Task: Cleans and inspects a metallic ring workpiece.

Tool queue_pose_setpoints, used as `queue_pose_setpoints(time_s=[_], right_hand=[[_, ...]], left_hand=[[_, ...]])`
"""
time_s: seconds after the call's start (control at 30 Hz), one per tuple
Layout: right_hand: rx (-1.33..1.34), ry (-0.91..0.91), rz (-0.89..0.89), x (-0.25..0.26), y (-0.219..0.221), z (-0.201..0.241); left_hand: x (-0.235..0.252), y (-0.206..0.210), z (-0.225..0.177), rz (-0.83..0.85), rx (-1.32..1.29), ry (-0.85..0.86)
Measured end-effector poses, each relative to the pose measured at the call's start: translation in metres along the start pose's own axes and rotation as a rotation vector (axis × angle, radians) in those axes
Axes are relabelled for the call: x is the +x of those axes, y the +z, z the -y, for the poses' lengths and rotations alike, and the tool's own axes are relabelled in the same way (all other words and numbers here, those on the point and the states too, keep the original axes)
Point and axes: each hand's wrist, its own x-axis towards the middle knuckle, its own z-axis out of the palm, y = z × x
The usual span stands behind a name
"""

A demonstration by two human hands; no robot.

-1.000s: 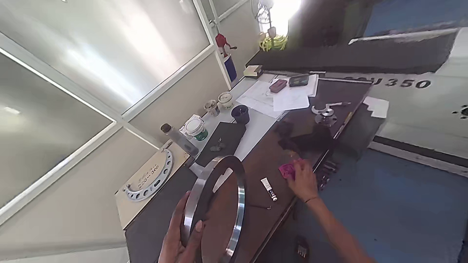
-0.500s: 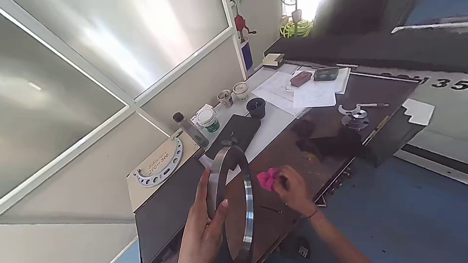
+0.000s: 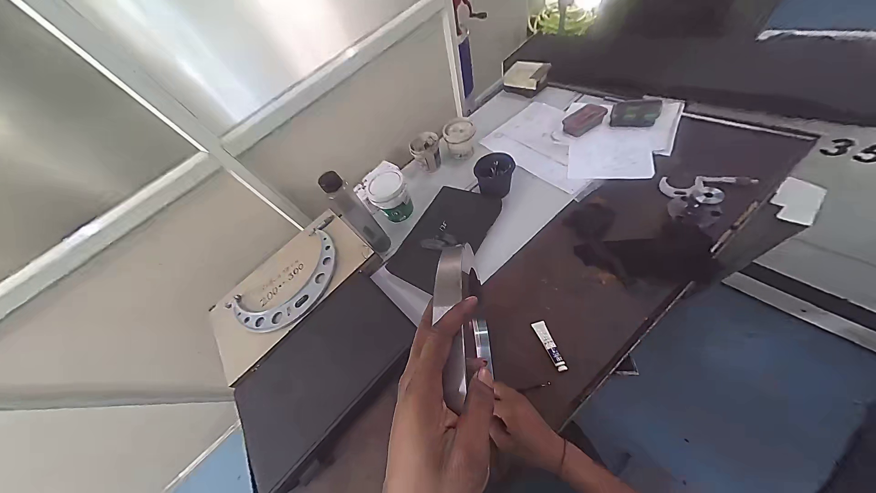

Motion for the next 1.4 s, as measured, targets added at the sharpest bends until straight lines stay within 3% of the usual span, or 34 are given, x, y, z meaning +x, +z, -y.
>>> queue_pose_setpoints(time_s=[0.1,0.17,0.23,0.37,0.57,0.67,0.87,1.0,1.1,1.27,1.4], right_hand=[[0.570,-0.028,0.100,-0.024,-0.015,0.044],[0.691,0.004,0.093,-0.024,-0.023,0.068],[0.561,0.037,0.062,-0.026,-0.016,0.062],[0.021,0.121,0.017,-0.009,0.006,-0.006],[-0.464,-0.219,-0.308,0.085,-0.003,-0.061],[-0.488,-0.267,-0.310,0.097,-0.007,-0.062],[-0.243,-0.019,0.016,0.042,-0.007,-0.034],[0.092,0.099,0.232,-0.006,-0.018,0.002],[0.409,0.121,0.271,-0.024,-0.024,0.021],[0.049,0.341,0.257,0.000,-0.022,0.002],[-0.350,0.071,-0.176,0.049,-0.006,-0.048]], left_hand=[[-0.011,0.003,-0.002,0.007,-0.059,-0.008],[-0.015,0.005,-0.004,0.021,-0.078,-0.003],[-0.020,0.004,-0.005,0.036,-0.089,-0.011],[-0.032,-0.004,-0.005,0.036,-0.095,-0.022],[-0.040,0.003,-0.008,0.035,-0.132,-0.050],[-0.042,0.003,-0.009,0.005,-0.127,-0.051],[-0.038,0.006,-0.007,-0.003,-0.118,-0.047],[-0.033,0.003,-0.006,0.006,-0.075,-0.042],[-0.032,0.001,-0.008,0.014,-0.070,-0.055],[-0.035,0.001,-0.009,0.037,-0.048,-0.029],[-0.039,0.002,-0.009,0.035,-0.074,-0.025]])
